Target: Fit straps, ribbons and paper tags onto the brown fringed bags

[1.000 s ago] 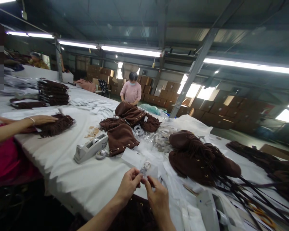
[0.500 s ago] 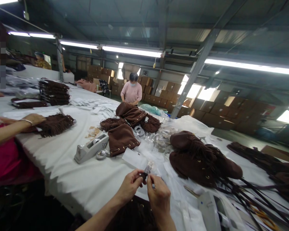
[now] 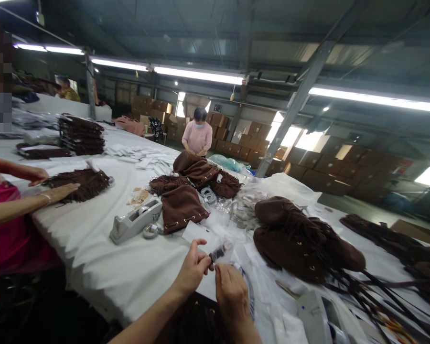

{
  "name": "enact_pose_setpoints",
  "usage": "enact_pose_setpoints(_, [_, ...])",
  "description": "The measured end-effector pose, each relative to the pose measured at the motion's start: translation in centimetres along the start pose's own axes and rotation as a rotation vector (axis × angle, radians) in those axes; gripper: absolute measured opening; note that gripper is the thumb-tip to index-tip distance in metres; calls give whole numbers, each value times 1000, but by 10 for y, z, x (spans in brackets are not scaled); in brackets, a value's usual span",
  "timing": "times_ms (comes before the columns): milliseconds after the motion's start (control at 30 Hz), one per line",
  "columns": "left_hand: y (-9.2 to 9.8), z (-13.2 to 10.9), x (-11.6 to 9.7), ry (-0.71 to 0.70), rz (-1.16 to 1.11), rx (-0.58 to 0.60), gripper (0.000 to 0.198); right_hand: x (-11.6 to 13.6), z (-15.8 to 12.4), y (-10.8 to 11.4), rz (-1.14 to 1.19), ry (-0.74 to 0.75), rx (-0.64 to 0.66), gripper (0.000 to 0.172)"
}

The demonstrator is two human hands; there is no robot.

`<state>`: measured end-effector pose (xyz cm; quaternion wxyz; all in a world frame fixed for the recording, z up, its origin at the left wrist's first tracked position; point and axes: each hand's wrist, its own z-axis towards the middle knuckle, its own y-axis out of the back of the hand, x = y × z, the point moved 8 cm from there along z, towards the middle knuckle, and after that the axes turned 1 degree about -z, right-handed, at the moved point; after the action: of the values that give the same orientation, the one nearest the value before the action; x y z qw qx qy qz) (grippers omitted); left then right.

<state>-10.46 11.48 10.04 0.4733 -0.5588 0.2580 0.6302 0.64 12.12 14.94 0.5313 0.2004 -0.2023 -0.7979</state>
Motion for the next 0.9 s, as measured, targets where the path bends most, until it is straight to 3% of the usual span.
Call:
enact_pose_setpoints(67, [0,3,7,70,-184,-2,37,-1,0,0,46,-37,-8,14])
enact_pose_setpoints(133, [2,3,7,52,-159,-28,35,0,1,-2,83,-66,11,13])
enact_pose_setpoints(267, [6,-2,-3,-137,323,-68,33,7,3,-8,134,-61,43,17])
enact_pose_setpoints(367, [-7,-9,-1,-299,642,70,49,-3,-2,-15,96,-162,73,22])
enact_pose_setpoints(433, [-15,-13,3,-375,740,186,63,-10,-6,-19,81,-195,101,25])
enact_pose_setpoints(500, [-16,-15,6,-386,703,272,70,-16,-11,-20,98,-223,111,23])
enact_pose_setpoints(567, [-9,-11,8,-298,584,276,65,-21,-16,-23,111,-252,127,20])
enact_pose_setpoints(733, [5,0,21,-11,355,151,23,-20,-24,-34,25,-166,68,26])
enact_pose_setpoints(900, [-1,13,26,12,152,27,26,-16,-20,-43,-13,-41,-19,31])
